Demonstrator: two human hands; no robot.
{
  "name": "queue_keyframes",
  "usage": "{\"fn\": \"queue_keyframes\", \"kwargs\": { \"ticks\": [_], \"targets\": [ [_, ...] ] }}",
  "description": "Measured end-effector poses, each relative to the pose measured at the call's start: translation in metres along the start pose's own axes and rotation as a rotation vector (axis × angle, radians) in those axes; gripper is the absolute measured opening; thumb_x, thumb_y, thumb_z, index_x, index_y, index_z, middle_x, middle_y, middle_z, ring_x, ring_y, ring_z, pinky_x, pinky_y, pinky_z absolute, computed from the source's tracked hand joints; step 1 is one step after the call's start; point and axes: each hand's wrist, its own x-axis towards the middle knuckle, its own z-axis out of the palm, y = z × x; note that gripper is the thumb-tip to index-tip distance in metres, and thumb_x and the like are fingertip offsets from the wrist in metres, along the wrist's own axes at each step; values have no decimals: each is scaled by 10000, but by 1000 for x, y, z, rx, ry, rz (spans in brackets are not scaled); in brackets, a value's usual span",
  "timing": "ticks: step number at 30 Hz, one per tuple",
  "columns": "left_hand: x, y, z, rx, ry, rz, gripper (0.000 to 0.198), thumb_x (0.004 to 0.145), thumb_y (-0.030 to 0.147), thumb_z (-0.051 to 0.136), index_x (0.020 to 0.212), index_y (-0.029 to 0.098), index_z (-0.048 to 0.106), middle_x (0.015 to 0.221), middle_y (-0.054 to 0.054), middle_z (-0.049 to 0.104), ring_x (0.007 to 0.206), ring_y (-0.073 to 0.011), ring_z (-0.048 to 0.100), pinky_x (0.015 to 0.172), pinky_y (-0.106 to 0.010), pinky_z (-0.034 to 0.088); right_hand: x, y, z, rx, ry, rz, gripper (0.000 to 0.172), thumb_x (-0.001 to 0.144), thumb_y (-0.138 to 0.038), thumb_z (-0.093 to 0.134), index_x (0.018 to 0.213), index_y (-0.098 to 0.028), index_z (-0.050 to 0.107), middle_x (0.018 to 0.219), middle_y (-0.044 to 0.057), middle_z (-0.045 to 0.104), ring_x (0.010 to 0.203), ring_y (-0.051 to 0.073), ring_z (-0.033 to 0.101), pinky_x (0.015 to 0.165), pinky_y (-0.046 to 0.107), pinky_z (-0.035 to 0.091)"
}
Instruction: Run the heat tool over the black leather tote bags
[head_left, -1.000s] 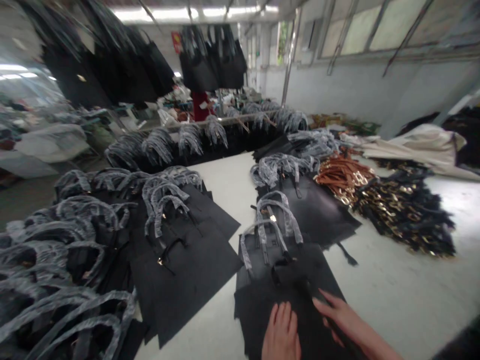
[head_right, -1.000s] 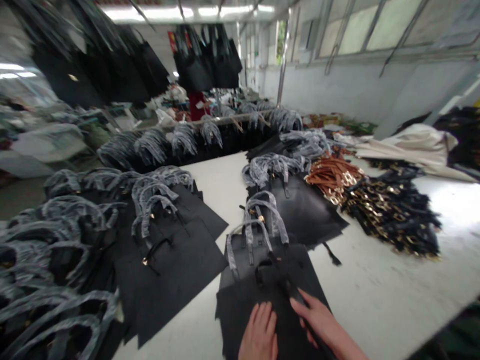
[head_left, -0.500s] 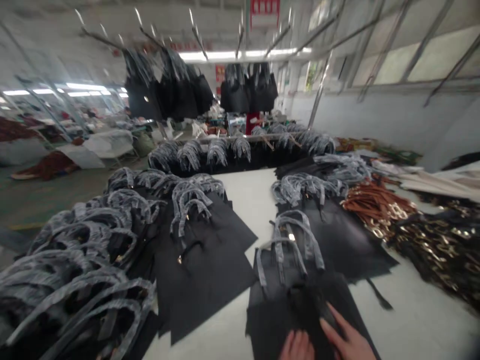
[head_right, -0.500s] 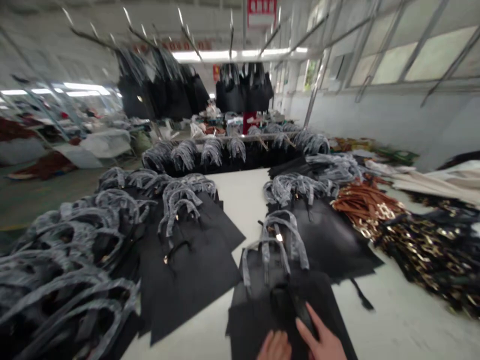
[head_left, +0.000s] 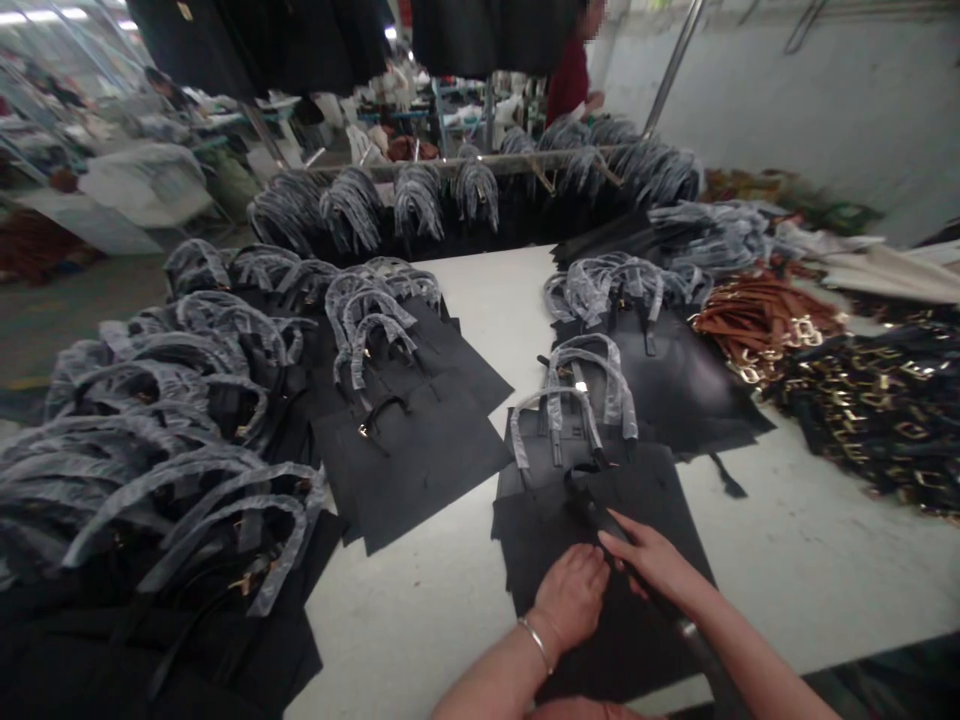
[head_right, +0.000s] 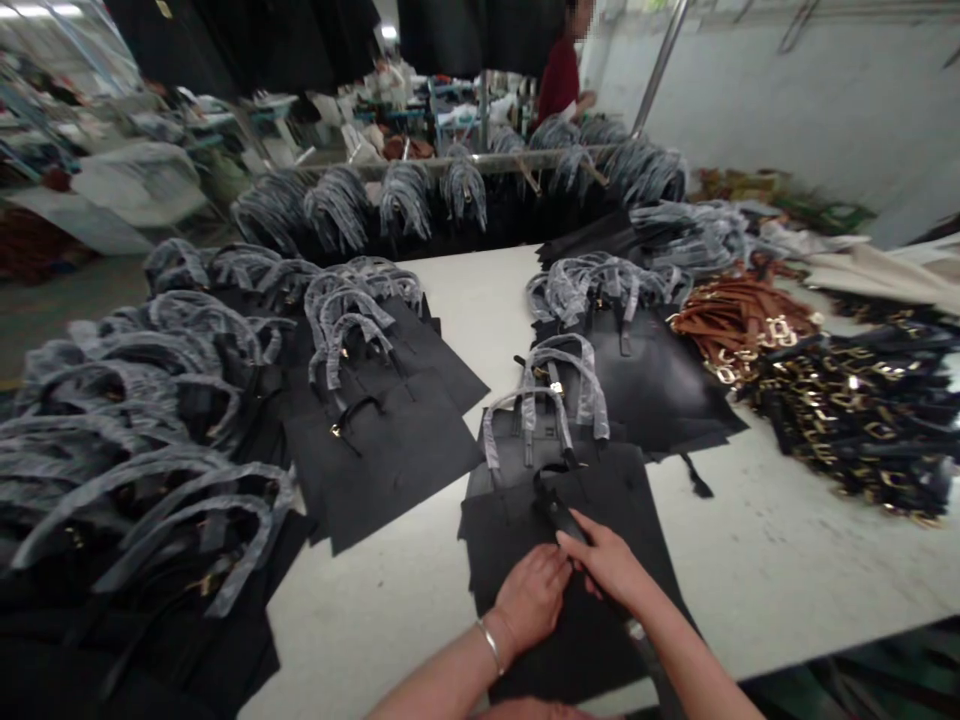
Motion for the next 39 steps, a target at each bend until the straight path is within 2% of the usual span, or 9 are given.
{"fn": "queue_keyframes", "kwargs": {
  "ticks": [10,17,25,28,31,32,34,36,39],
  "targets": [
    [3,0,-8,-52,-21,-13,376,916,213,430,1261,111,539,1303,-91,577,1241,-204,476,1145,-330,285,-4,-15,-14,15,-151,109,667,844,-508,546,1396,-150,441,538,-62,542,312,95,502,299,178,358],
    [3,1,-7,-45,-29,-29,389,909,204,442,1274,101,528,1311,-104,570,1258,-202,460,1135,-334,298,9,-29,-10,8,-207,63,729,827,-481,584,1440,-138,392,555,-55,562,331,87,500,322,175,361],
    [5,-1,-6,-101,-157,114,277,909,162,456,1128,84,607,1112,-113,673,1129,-208,573,1033,-313,407,-11,-26,4,-159,-317,27,758,806,-525,592,1434,-133,428,562,-24,616,360,130,531,353,219,388],
    [7,0,0,-93,-214,122,272,902,151,461,1108,90,629,1155,-131,660,1145,-225,571,1006,-334,433,0,-38,20,-276,-272,-95,706,778,-514,616,1363,-127,537,820,83,750,680,249,700,593,321,548],
    [5,-1,6,-79,-210,127,290,896,143,467,1137,94,622,1226,-134,628,1192,-246,539,1021,-371,426,4,-45,26,-324,-217,-212,646,732,-480,673,1277,-138,626,1211,128,678,1134,309,604,969,384,468],
    [5,-1,7,-80,-207,126,292,896,145,467,1139,98,622,1226,-130,629,1192,-248,539,1018,-374,430,2,-46,26,-328,-227,-196,654,733,-476,675,1290,-138,616,1199,131,684,1104,310,621,950,388,481],
    [4,-2,8,-86,-210,114,293,900,158,466,1143,106,620,1196,-121,647,1164,-241,560,996,-362,451,-4,-43,21,-336,-280,-94,697,767,-485,643,1361,-134,546,961,115,753,788,275,710,702,360,560],
    [4,-3,7,-90,-229,100,292,904,170,467,1145,112,622,1157,-116,666,1131,-230,584,967,-345,472,-11,-39,16,-319,-335,12,721,807,-493,597,1421,-139,466,713,52,732,480,195,640,456,283,491],
    [5,-3,6,-92,-277,92,268,898,163,479,1102,126,649,1120,-109,683,1122,-226,592,957,-336,479,-12,-37,19,-289,-347,20,698,830,-498,561,1415,-129,470,643,36,713,423,182,613,409,265,458]
  ]
}}
